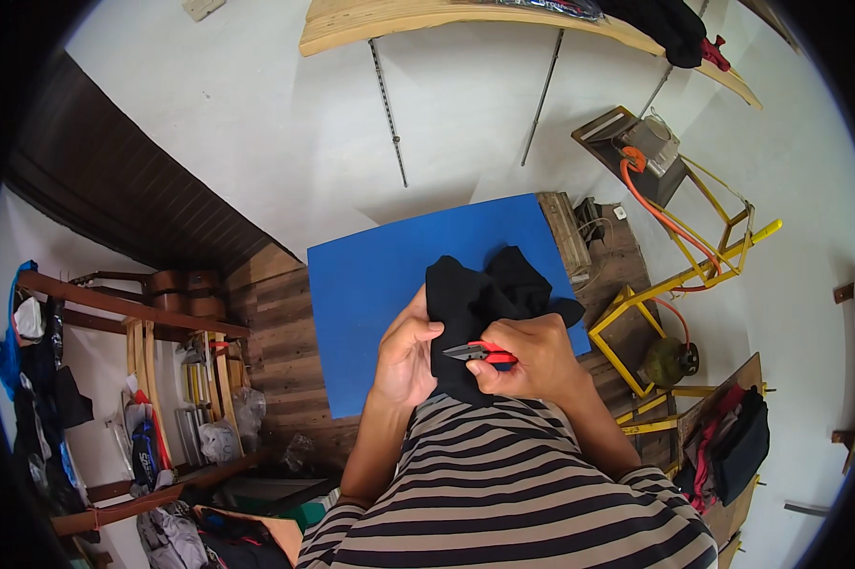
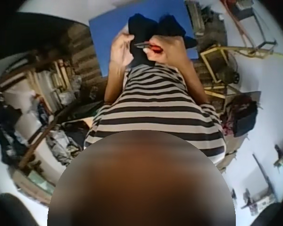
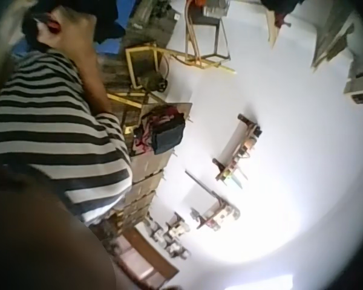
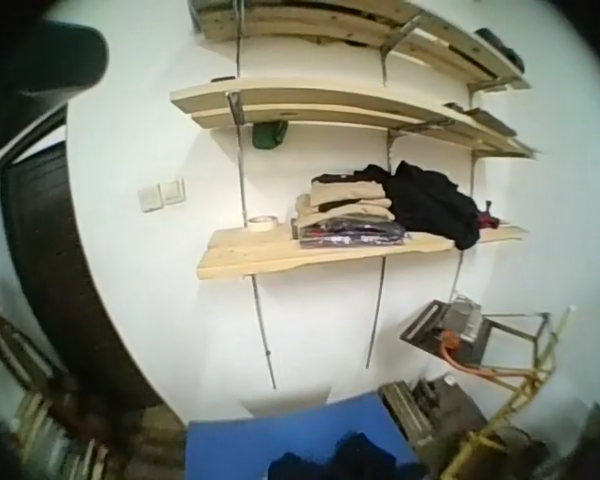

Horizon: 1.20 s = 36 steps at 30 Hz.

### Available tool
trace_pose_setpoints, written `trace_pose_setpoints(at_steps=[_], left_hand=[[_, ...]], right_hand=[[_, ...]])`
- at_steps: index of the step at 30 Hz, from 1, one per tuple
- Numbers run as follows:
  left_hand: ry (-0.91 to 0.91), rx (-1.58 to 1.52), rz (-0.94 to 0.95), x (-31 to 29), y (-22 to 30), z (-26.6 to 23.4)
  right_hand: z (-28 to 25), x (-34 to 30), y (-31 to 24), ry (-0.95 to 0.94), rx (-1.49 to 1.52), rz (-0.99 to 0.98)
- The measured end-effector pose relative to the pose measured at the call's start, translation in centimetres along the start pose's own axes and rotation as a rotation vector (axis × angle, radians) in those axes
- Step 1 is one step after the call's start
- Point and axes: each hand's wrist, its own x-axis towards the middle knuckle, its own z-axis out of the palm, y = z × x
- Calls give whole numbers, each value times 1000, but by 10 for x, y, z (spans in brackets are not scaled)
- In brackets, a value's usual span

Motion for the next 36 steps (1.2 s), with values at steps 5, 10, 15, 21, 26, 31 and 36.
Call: trace_pose_setpoints(at_steps=[5,10,15,21,26,31,36], left_hand=[[4,16,-7,1,2,2],[11,128,-6,0,0,3],[-5,517,-119,-5,-1,2],[-60,822,-102,-9,-4,1],[-5,767,-26,-21,-12,-7],[105,649,13,-26,-16,-26],[135,503,133,-27,-32,-29]], right_hand=[[1,-3,2,-19,3,-8],[6,-8,1,48,473,300],[20,-2,1,138,446,524],[25,7,1,359,852,634],[14,17,13,459,808,599],[13,17,20,418,778,616],[26,18,28,412,790,604]])
